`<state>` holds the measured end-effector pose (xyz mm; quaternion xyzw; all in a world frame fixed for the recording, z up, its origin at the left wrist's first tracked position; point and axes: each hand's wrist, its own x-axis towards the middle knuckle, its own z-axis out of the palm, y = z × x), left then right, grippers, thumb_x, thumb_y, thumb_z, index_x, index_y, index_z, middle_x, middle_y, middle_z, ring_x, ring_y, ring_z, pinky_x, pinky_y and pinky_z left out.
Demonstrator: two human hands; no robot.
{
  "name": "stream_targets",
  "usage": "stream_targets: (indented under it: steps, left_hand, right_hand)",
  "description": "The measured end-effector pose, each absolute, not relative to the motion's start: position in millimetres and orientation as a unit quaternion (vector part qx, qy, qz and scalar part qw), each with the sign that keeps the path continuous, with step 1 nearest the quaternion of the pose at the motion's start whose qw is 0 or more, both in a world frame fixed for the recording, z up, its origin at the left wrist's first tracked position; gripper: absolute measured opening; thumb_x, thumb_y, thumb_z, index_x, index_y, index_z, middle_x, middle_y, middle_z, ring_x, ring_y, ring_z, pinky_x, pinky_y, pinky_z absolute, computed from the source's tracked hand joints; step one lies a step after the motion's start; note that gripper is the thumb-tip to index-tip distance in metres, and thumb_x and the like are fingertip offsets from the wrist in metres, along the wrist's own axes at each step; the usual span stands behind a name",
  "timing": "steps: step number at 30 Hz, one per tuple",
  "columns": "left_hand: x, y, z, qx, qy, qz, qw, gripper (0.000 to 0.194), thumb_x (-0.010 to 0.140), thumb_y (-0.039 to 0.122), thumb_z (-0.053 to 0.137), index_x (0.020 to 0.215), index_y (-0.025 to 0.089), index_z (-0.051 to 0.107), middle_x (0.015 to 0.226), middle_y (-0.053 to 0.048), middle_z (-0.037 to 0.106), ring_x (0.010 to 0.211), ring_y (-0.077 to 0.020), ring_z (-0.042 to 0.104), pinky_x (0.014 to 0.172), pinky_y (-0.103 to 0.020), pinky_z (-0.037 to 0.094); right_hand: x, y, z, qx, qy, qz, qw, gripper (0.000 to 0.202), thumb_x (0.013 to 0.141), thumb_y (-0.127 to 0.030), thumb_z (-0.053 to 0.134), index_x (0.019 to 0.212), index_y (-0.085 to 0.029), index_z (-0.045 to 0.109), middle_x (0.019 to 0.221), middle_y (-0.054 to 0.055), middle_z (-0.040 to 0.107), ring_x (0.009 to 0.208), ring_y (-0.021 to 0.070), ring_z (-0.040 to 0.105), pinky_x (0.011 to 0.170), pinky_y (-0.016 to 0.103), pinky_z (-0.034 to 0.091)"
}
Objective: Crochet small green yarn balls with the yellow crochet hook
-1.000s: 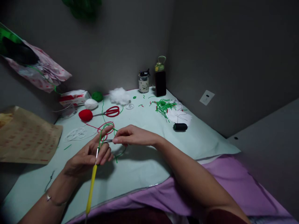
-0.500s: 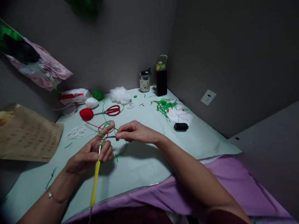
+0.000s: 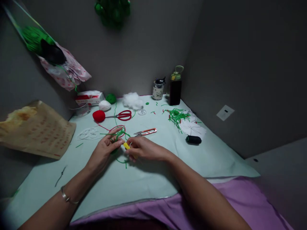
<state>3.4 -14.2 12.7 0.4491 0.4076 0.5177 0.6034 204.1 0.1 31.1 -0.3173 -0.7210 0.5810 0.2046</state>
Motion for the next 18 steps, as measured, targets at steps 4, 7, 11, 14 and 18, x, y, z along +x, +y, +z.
stream_targets:
  steps: [4,7,11,14,18]
  left_hand:
    - [0.3,-11.3,10.3,0.452,0.414,0.519,0.596,0.063,0.076,0.027,0.085,0.136,0.02,0.065,0.075,0.005,0.06,0.069,-0.0112,0.054,0.065,-0.023,0.041]
    - [-0.4,-12.5,12.0,0.463,0.425,0.512,0.586,0.061,0.076,0.024,0.085,0.135,0.021,0.066,0.079,0.003,0.064,0.076,-0.0133,0.058,0.07,-0.025,0.043]
    - [2.1,-16.8,12.2,0.491,0.426,0.479,0.59,0.06,0.078,0.023,0.083,0.136,0.021,0.066,0.078,0.002,0.065,0.073,-0.0144,0.06,0.069,-0.027,0.044]
    - [3.8,-18.7,10.3,0.51,0.424,0.461,0.589,0.057,0.079,0.023,0.08,0.135,0.021,0.068,0.077,0.001,0.064,0.073,-0.015,0.06,0.068,-0.028,0.044]
    - [5.4,-19.4,8.6,0.54,0.433,0.444,0.57,0.054,0.08,0.025,0.078,0.132,0.02,0.069,0.079,-0.002,0.066,0.069,-0.0154,0.057,0.065,-0.029,0.043]
  right_hand:
    - [191.9,-2.8,23.9,-0.323,-0.651,0.634,0.264,0.032,0.096,-0.048,0.059,0.088,-0.018,0.056,0.066,-0.003,0.063,0.053,0.0097,0.056,0.055,0.024,0.043]
    - [185.0,-2.9,23.0,-0.348,-0.612,0.624,0.34,0.035,0.091,-0.052,0.065,0.086,-0.018,0.059,0.063,-0.004,0.06,0.048,0.0076,0.048,0.05,0.022,0.037]
    - [199.7,11.1,28.9,-0.376,-0.524,0.593,0.483,0.036,0.081,-0.05,0.076,0.082,-0.017,0.06,0.056,-0.007,0.052,0.045,0.0061,0.037,0.046,0.021,0.028]
    - [227.6,28.8,37.0,-0.393,-0.482,0.549,0.558,0.036,0.079,-0.051,0.075,0.085,-0.021,0.056,0.061,-0.009,0.045,0.046,0.0054,0.028,0.045,0.021,0.024]
    - [241.9,36.0,42.3,-0.416,-0.467,0.521,0.581,0.036,0.078,-0.049,0.076,0.087,-0.021,0.056,0.067,-0.008,0.047,0.046,0.0046,0.019,0.044,0.023,0.014]
